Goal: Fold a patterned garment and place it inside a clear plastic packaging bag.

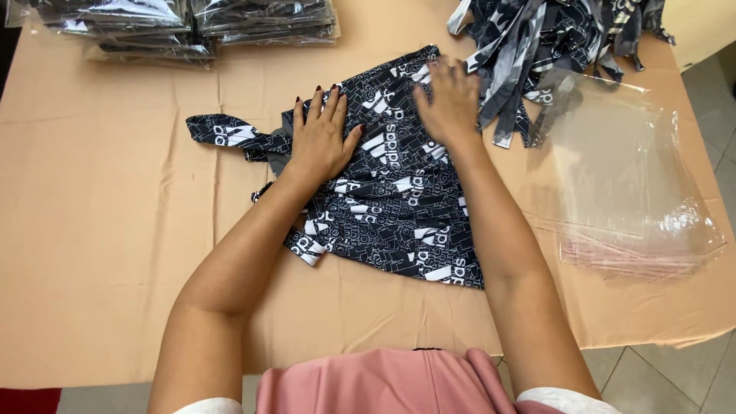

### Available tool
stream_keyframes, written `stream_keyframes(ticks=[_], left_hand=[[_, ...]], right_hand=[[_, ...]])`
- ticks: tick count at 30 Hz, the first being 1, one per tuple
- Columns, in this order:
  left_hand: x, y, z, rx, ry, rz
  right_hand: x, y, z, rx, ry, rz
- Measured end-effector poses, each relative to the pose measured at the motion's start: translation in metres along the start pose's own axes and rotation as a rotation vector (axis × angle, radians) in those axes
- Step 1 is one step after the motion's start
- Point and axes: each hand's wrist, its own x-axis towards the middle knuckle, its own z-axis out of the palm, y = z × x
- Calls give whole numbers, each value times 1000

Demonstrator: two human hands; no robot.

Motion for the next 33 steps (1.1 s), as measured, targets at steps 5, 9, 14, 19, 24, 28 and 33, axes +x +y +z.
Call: stream_keyframes(ticks=[5,9,14,19,24,28,33], left_hand=[[-2,2,-2,-8,-14,-19],[-1,2,-7,-2,-24,-17],[-8,6,-16,28,-113,-18],[-4,-1,-7,-42,-18,3],[-3,-3,-5,-45,-11,-1],[-10,-3,-15,-178,15,35],[-64,-10,-62,-135,60,106]], right_hand=[[-3,4,0,-19,21,95],[-38,-48,-12,-54,47,-27],[-75,-76,23,-9,-137,-283],[-76,-43,11,-45,-120,-134],[-68,9,14,-43,-58,-20],[-74,2,3,-36,-79,18],[-99,-28,-10,-108,-79,-81]])
